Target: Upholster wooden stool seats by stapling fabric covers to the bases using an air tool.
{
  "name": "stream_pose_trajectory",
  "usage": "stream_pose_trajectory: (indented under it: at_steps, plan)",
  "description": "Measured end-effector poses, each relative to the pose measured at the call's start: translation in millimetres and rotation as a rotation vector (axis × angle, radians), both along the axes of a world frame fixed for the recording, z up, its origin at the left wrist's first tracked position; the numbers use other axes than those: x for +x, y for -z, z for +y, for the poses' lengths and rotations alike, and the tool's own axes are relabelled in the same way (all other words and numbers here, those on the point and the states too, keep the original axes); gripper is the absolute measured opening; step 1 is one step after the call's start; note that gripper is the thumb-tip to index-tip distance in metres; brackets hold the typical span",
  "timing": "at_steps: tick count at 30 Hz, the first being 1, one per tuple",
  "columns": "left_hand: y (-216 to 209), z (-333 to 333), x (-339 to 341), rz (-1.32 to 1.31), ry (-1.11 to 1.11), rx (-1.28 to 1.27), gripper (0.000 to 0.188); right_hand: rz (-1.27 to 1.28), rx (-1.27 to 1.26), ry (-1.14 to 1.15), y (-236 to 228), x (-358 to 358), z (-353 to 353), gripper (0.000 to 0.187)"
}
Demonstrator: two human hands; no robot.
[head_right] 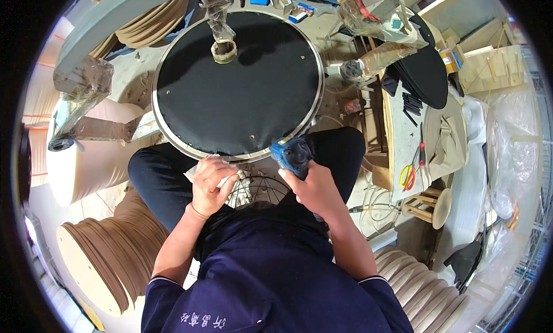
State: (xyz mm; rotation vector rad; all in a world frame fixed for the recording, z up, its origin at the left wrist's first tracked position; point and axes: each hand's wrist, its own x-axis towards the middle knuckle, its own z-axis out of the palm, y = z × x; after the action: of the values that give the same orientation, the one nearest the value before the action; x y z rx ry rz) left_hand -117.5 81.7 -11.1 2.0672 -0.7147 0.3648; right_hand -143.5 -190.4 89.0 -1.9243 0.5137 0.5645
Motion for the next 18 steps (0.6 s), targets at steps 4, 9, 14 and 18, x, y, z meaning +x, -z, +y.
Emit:
stream_pose_trajectory:
  at_steps: [4,9,14,18]
  plan:
    - [-2.6,-8.5,-8.4,0.353,-0.185,-0.281,0.021,-0.023,0.05,0.134,-3.3,-16.1,-15.8,0.024]
    - [-1.7,-23.9,4.0,0.351,-0.084,-0.213,0.014,-0.162,0.02,0.31,-15.8,-38.9,-49.3,0.02]
    - [2.0,-31.3,18.3,0.281,-0.043,-0.129,0.003,-0.191,-0.074,0.456,-14.5,-52.8,-82.3,0.025]
    - [-2.0,-61.2,37.8,0.313,-0.01,-0.14,0.008,-0.27,-0.208,0.616,-7.8,-71.8,-121.6,0.025]
